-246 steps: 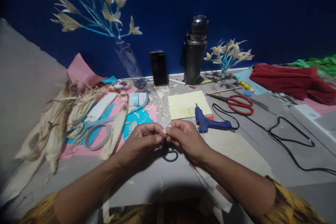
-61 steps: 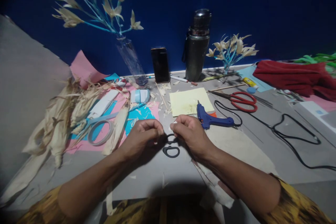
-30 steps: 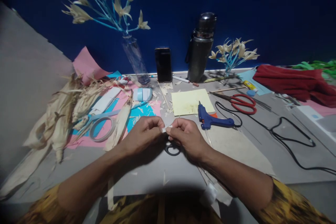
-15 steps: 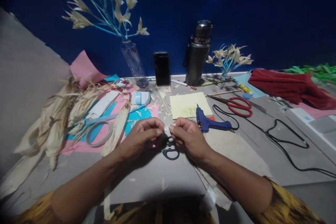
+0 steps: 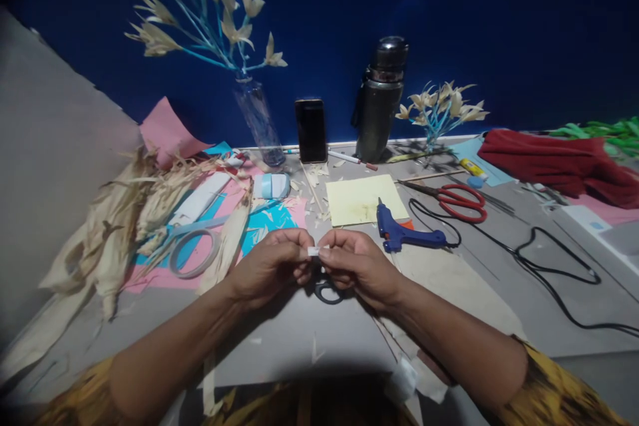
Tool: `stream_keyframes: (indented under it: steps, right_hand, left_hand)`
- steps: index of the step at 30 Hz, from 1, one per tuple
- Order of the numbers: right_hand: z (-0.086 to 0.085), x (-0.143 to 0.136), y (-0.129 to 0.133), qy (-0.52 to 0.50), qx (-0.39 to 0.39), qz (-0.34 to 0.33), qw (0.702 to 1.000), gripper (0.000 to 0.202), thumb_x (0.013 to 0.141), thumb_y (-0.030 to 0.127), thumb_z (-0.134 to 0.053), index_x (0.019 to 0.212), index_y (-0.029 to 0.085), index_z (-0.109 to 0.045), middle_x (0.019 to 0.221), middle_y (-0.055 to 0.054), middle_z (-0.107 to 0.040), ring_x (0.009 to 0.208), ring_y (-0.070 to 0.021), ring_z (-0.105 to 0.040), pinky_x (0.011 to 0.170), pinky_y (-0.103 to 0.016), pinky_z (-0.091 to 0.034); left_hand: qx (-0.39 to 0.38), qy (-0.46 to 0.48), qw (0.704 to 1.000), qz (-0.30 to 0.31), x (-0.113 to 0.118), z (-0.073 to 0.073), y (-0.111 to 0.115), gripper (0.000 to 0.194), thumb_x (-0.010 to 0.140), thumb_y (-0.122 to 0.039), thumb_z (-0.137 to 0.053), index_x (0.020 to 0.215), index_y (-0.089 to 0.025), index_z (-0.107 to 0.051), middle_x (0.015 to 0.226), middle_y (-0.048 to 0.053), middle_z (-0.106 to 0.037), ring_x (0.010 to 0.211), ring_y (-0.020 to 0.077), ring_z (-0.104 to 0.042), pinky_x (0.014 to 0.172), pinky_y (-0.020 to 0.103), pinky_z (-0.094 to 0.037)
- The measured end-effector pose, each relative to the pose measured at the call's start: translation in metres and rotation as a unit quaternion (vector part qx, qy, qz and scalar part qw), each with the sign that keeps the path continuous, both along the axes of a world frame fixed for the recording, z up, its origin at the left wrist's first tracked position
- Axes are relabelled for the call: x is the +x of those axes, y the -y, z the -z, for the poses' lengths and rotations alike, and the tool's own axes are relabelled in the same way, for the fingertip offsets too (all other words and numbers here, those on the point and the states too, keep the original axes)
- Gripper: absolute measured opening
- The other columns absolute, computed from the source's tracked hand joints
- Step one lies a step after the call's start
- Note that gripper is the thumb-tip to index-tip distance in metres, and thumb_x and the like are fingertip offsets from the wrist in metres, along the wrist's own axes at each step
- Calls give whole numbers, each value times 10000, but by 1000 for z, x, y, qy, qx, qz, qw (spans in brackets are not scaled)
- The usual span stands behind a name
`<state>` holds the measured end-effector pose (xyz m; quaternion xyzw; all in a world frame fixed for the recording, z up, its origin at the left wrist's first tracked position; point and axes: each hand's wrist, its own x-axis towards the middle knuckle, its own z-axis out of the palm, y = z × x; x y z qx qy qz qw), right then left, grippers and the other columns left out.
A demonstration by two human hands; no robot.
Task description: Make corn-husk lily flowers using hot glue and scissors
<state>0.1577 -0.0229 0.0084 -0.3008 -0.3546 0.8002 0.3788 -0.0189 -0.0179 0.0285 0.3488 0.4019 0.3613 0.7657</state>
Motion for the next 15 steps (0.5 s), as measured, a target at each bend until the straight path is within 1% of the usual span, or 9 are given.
stream_keyframes:
  steps: [2,5,8,10,13,15]
  right_hand:
    - [0,3,-1,-16,-3,-11,1000,273,769,342,-813,802,136,-636,573,55,-496,427,-17,-275,433,-182,-170]
    - [-1,5,-3,-22,-16,10,1000,255,765,300,-816,767,135,-622,592,40,-531,427,-8,-283,440,-174,-160]
    - [-1,4,-3,-15,-25,28,999,270,750,293,-826,741,139,-604,579,46,-528,421,-8,-283,437,-170,-154]
    - [-2,2,-3,-7,-22,32,999,287,745,309,-829,727,141,-597,572,48,-521,422,-12,-285,435,-170,-158]
    - [-3,0,-1,12,-10,41,999,318,736,334,-837,701,143,-586,553,58,-497,426,-18,-286,436,-173,-175]
    - [-2,0,0,28,-2,44,999,337,730,356,-843,702,147,-581,534,68,-477,426,-25,-286,435,-176,-186]
  left_hand:
    - [-8,18,1000,4,-2,0,-1,32,596,-160,-620,587,-148,-591,456,-26,-471,431,87,-420,494,240,-363]
    - [3,16,1000,-5,-4,0,-1,68,628,-187,-640,599,-145,-595,514,-6,-522,454,102,-467,505,256,-400]
    - [26,-17,999,-21,-3,-2,1,172,716,-300,-685,690,-139,-632,604,11,-584,498,106,-516,535,251,-423]
    - [55,-40,997,-22,-1,-3,4,228,738,-358,-721,740,-144,-642,616,0,-585,514,95,-511,541,230,-406]
    - [92,-73,993,-23,1,-4,6,222,703,-319,-763,706,-144,-628,557,-23,-552,495,79,-467,518,211,-353]
    - [81,-69,994,-26,3,-3,6,191,694,-279,-746,671,-145,-611,524,-25,-539,480,81,-457,507,213,-335]
